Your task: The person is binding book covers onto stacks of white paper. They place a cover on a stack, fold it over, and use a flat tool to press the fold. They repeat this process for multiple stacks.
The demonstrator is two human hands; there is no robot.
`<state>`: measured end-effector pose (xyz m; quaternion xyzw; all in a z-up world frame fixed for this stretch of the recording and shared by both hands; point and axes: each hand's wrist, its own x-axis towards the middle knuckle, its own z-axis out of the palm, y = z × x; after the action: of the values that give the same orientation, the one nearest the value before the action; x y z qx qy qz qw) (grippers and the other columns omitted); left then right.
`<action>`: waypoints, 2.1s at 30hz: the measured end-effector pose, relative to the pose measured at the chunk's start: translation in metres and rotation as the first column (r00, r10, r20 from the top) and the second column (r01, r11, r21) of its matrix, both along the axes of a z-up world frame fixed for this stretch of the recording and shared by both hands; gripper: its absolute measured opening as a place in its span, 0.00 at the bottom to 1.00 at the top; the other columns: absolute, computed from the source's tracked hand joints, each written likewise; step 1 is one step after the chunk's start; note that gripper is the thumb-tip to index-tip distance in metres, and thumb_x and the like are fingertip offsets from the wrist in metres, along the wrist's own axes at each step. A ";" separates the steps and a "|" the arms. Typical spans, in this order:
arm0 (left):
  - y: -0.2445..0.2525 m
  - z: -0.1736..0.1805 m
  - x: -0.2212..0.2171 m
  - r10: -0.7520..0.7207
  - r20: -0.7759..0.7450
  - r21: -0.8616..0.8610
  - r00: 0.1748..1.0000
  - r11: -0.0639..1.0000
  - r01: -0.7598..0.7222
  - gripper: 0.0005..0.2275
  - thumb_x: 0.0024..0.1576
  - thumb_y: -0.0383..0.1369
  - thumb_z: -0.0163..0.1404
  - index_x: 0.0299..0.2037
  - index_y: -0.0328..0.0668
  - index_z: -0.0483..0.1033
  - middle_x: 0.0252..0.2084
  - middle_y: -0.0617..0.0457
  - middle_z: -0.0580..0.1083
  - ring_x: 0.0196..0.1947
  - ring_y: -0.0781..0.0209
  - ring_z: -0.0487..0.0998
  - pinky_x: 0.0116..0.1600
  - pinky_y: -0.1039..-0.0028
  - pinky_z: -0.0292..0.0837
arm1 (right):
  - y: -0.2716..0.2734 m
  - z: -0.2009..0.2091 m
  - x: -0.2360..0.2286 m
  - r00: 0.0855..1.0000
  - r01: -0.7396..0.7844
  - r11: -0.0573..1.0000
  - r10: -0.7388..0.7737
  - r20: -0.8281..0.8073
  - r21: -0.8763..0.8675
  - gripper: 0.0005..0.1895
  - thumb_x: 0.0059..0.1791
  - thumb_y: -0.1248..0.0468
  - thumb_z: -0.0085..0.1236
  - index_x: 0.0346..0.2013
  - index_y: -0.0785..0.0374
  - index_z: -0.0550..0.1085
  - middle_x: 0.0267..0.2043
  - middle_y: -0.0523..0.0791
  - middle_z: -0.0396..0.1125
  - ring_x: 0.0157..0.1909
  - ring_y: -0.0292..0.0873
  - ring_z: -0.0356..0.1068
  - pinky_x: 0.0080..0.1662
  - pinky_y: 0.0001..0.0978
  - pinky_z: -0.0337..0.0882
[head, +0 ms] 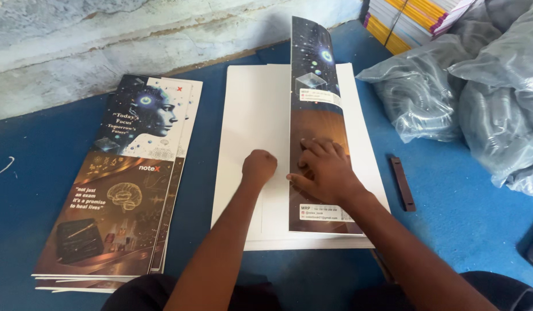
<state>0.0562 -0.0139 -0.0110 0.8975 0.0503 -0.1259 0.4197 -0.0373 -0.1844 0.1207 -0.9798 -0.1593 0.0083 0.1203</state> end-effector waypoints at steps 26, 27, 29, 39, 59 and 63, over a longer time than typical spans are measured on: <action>-0.005 0.000 0.027 0.051 -0.163 -0.150 0.985 0.986 -0.076 0.21 0.52 0.45 0.59 0.40 0.28 0.85 0.41 0.37 0.83 0.41 0.45 0.83 0.49 0.60 0.77 | -0.070 -0.067 0.085 0.953 0.304 0.805 -0.263 -0.153 0.509 0.53 0.47 0.37 0.58 0.77 0.58 0.49 0.78 0.66 0.36 0.78 0.67 0.43 0.71 0.50 0.55; -0.006 0.005 0.025 0.082 -0.147 -0.089 0.986 0.991 -0.096 0.21 0.51 0.45 0.60 0.41 0.29 0.83 0.42 0.37 0.82 0.43 0.44 0.83 0.50 0.60 0.77 | -0.070 -0.071 0.083 0.952 0.304 0.799 -0.260 -0.159 0.519 0.53 0.47 0.37 0.58 0.78 0.58 0.49 0.78 0.66 0.36 0.78 0.67 0.43 0.70 0.51 0.56; -0.008 0.014 0.020 0.140 -0.113 0.035 0.984 0.990 -0.137 0.22 0.49 0.45 0.63 0.43 0.32 0.79 0.42 0.39 0.80 0.46 0.43 0.82 0.52 0.60 0.77 | -0.067 -0.077 0.083 0.948 0.318 0.790 -0.267 -0.173 0.525 0.54 0.45 0.36 0.57 0.78 0.56 0.48 0.78 0.66 0.35 0.78 0.67 0.44 0.69 0.51 0.57; 0.000 0.032 0.006 0.237 -0.080 0.074 0.968 0.970 -0.231 0.17 0.46 0.38 0.69 0.36 0.33 0.80 0.38 0.40 0.81 0.38 0.47 0.84 0.43 0.64 0.81 | -0.045 -0.081 0.085 0.918 0.397 0.863 -0.372 -0.140 0.312 0.54 0.45 0.36 0.58 0.78 0.49 0.47 0.79 0.63 0.31 0.76 0.71 0.44 0.68 0.55 0.59; -0.002 0.025 -0.004 0.281 0.091 0.056 0.956 0.957 -0.286 0.08 0.46 0.28 0.66 0.30 0.34 0.81 0.34 0.40 0.81 0.38 0.44 0.84 0.44 0.62 0.81 | -0.030 -0.084 0.092 0.887 0.441 0.897 -0.429 -0.171 0.035 0.54 0.46 0.33 0.52 0.78 0.46 0.41 0.80 0.60 0.26 0.77 0.67 0.40 0.66 0.57 0.62; -0.002 0.023 -0.003 0.300 0.102 0.056 0.948 0.950 -0.307 0.08 0.46 0.27 0.66 0.31 0.36 0.81 0.35 0.40 0.81 0.39 0.44 0.83 0.45 0.62 0.80 | -0.027 -0.083 0.091 0.889 0.437 0.900 -0.430 -0.159 0.009 0.54 0.46 0.32 0.51 0.79 0.45 0.41 0.80 0.59 0.26 0.78 0.67 0.38 0.67 0.57 0.61</action>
<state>0.0530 -0.0155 0.0119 0.8983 0.1728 -0.0164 0.4037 0.0538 -0.2115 0.0377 -0.9842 0.0728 0.0529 0.1525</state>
